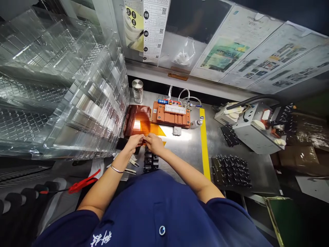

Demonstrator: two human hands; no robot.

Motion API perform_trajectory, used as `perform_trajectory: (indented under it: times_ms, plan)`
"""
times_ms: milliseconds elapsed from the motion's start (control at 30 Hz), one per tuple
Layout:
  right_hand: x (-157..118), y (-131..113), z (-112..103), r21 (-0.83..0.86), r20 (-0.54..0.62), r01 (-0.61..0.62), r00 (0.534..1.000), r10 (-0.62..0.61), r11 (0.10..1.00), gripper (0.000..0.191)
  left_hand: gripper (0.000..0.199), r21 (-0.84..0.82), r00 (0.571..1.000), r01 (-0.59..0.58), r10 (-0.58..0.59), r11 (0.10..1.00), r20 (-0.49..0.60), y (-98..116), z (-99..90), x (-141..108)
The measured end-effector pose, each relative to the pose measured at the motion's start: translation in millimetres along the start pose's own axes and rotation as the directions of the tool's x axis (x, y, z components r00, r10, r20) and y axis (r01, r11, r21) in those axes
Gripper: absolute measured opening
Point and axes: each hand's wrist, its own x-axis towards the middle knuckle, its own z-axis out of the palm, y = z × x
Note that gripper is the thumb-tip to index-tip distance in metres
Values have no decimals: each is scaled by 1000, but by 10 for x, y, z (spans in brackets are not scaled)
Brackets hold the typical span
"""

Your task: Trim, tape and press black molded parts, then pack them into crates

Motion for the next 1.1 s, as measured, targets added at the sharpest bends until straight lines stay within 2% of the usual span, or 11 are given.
perform_trajectory:
  times_ms: [233, 367, 767, 933, 1100]
  plan:
    - [-17, 19, 55, -44, -1, 158, 987, -158, 986, 24, 20, -32, 1000, 23, -23, 999, -2, -76, -42, 61]
    - [-46, 67, 94, -64, -13, 192, 981, -193, 979, 22, 17, -27, 1000, 24, -24, 999, -8, -101, -30, 52]
    - [-31, 45, 43, -86, 4, 178, 984, -178, 980, 17, 16, -39, 999, -31, 30, 999, -31, -127, -31, -14]
    - [-62, 13, 62, -11, -45, 95, 994, -95, 995, 19, 17, -66, 997, -60, 57, 996, -44, -127, -3, -7]
    - [-56, 5, 69, -42, -51, 51, 997, -53, 998, 17, 19, -62, 996, -65, 61, 996, -67, -162, 29, -4]
